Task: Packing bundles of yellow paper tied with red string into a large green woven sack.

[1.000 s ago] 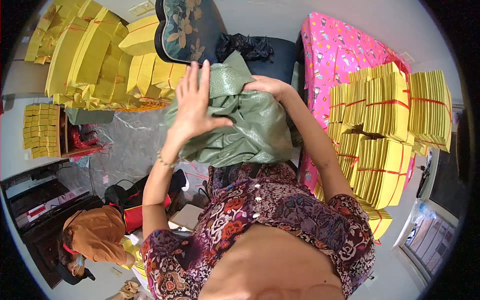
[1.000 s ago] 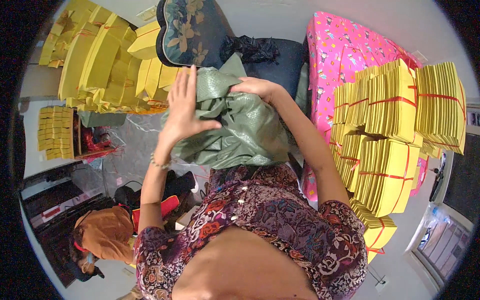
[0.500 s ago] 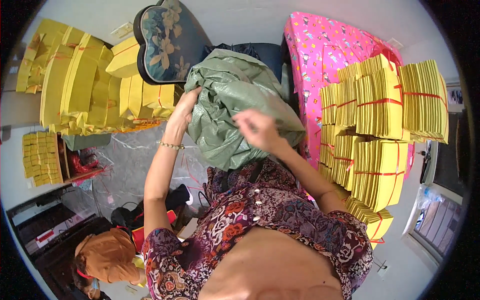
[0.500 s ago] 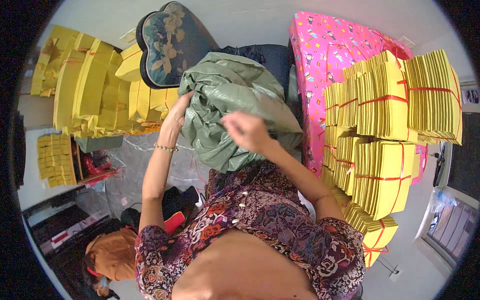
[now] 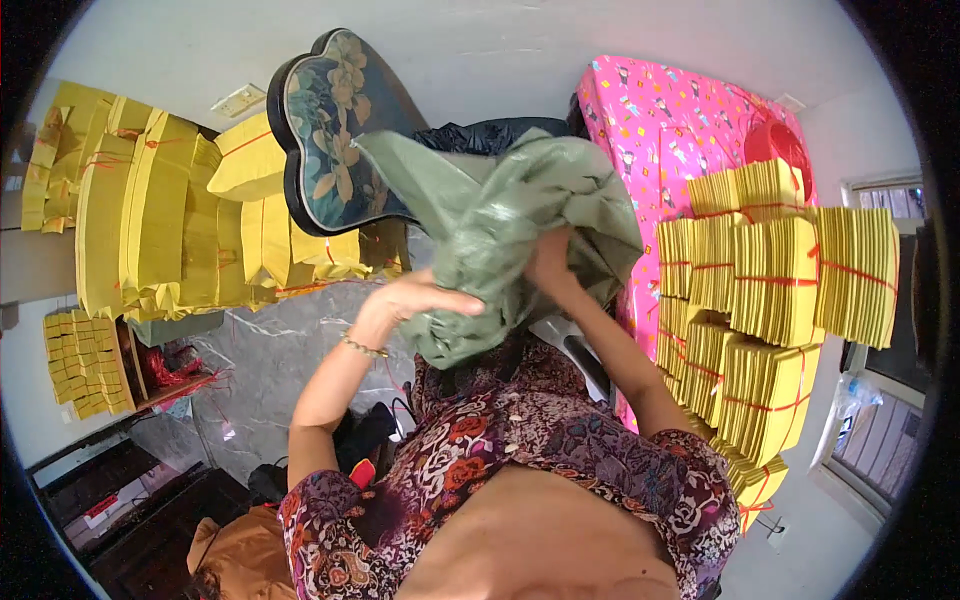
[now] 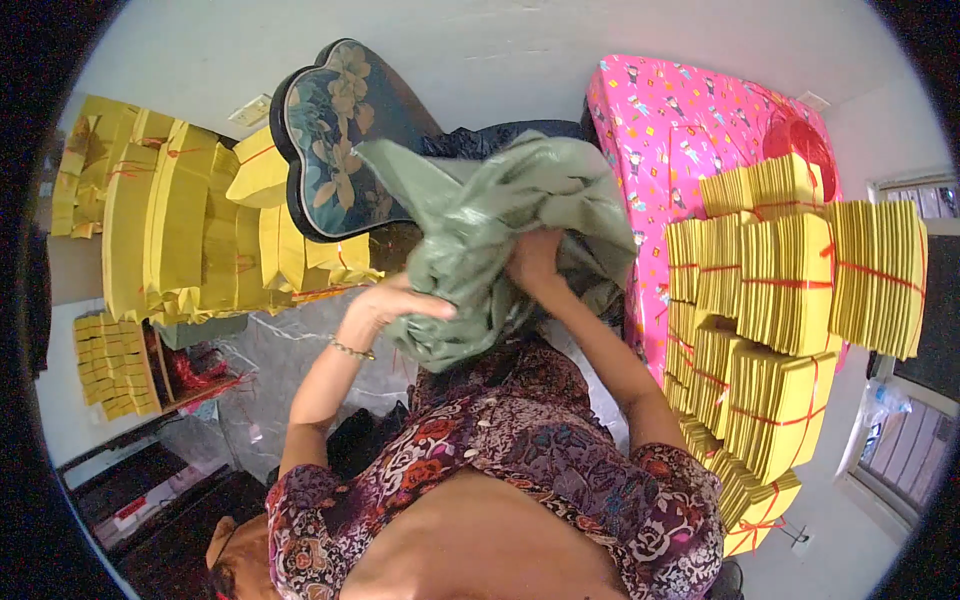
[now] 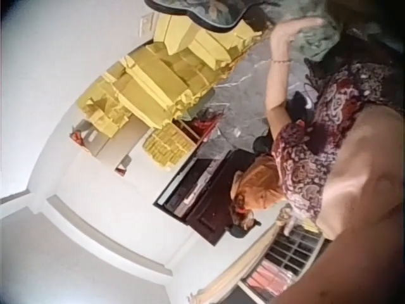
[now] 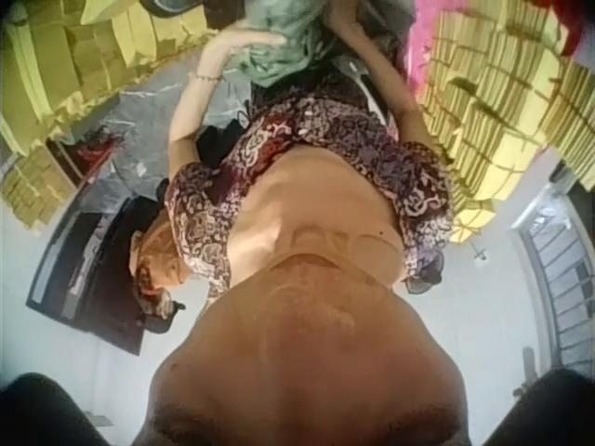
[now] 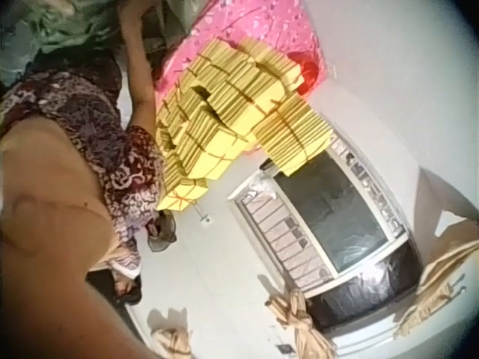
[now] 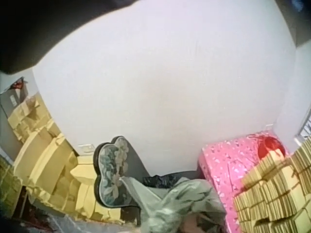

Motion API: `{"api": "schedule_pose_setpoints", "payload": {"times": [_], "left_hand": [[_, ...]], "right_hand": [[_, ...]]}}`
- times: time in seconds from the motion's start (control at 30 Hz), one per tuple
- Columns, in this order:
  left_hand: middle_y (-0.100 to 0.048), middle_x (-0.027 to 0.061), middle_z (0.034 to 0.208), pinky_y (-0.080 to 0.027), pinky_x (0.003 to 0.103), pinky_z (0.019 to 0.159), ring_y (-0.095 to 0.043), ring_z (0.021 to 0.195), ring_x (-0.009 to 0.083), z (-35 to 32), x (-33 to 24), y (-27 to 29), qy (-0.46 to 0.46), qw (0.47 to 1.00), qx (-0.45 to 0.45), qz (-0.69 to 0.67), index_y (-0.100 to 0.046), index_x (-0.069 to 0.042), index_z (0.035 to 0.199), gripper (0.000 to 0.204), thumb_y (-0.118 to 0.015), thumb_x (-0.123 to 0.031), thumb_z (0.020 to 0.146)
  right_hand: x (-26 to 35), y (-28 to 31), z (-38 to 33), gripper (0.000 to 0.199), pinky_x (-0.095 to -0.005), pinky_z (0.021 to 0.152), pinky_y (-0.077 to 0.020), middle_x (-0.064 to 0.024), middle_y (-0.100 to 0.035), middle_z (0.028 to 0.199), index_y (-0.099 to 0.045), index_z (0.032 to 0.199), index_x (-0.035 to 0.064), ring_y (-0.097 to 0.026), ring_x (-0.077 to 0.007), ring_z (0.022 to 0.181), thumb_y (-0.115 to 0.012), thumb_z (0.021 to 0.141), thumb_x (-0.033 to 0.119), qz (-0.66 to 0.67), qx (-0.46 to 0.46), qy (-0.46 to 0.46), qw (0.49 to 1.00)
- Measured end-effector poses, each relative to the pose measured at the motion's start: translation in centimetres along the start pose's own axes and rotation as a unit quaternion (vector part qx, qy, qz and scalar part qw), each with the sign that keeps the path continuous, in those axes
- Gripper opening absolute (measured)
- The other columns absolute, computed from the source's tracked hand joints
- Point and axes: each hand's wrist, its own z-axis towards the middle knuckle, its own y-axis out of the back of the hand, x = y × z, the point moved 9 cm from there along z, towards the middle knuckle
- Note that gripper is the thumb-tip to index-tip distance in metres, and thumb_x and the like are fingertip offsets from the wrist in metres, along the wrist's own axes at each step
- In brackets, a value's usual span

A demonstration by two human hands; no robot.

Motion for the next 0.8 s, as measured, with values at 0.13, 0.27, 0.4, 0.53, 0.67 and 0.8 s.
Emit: {"api": "schedule_pose_setpoints", "payload": {"times": [0.13,0.27,0.4,0.53,0.67,0.8], "left_hand": [[-0.049,0.0068,0.127,-0.036,0.029,0.097,-0.044,0.114,0.0156,1.7,3.1,-2.8,0.087,0.993,0.077,0.01,-0.039,0.002,0.131,0.065,-0.069,-0.014,0.076],[-0.053,0.0071,0.122,-0.037,0.027,0.095,-0.047,0.11,0.0146,-2.4,4.4,-0.9,0.127,0.991,0.031,-0.029,-0.046,0.002,0.126,0.059,-0.069,-0.017,0.076],[-0.066,0.0132,0.09,-0.053,0.035,0.075,-0.065,0.076,0.0238,-8.6,8.9,6.4,0.127,0.859,-0.322,-0.376,-0.061,0.003,0.099,0.029,-0.061,-0.015,0.075],[-0.065,0.0127,0.091,-0.05,0.033,0.08,-0.063,0.083,0.0217,-16.2,15.5,10.4,0.029,0.852,-0.43,-0.297,-0.062,0.004,0.093,0.03,-0.053,-0.021,0.08],[-0.065,0.0152,0.085,-0.053,0.038,0.074,-0.064,0.075,0.028,-17.5,16.4,7.8,0.074,0.725,-0.513,-0.453,-0.062,0.005,0.085,0.022,-0.056,-0.014,0.074],[-0.065,0.0175,0.089,-0.051,0.04,0.078,-0.063,0.081,0.0299,-18.5,21.6,7.0,0.074,0.649,-0.568,-0.501,-0.061,0.009,0.091,0.029,-0.054,-0.013,0.072]], "right_hand": [[-4.7,-7.8,-1.8,0.056,-0.0463,0.098,-0.0329,-0.0174,-0.049,0.122,-0.046,0.125,0.0058,-0.044,-0.0306,0.114,-0.057,0.081,0.038,0.201,0.07,-0.033,0.977],[-10.5,-10.1,-3.1,0.055,-0.0454,0.097,-0.0343,-0.0175,-0.051,0.119,-0.046,0.124,0.0054,-0.046,-0.0295,0.112,-0.057,0.082,0.038,0.129,0.288,0.008,0.949],[-11.0,-17.2,-8.6,0.054,-0.0444,0.097,-0.0357,-0.0176,-0.053,0.117,-0.047,0.124,0.0049,-0.048,-0.0284,0.111,-0.058,0.082,0.037,0.046,0.48,0.033,0.875],[4.7,-15.8,-7.3,0.036,-0.0354,0.088,-0.0452,-0.0138,-0.06,0.109,-0.053,0.117,0.0023,-0.058,-0.0219,0.1,-0.049,0.091,0.027,0.213,0.645,0.116,0.725],[0.3,-18.4,-0.1,0.021,-0.0254,0.059,-0.0499,-0.006,-0.065,0.082,-0.06,0.096,0.0045,-0.062,-0.0118,0.071,-0.043,0.094,0.018,0.343,0.54,-0.248,0.728],[-14.6,-26.1,7.2,0.021,-0.0364,0.066,-0.0487,-0.0111,-0.064,0.081,-0.056,0.094,0.0032,-0.062,-0.0257,0.076,-0.049,0.085,0.021,0.021,0.257,-0.214,0.942]]}}
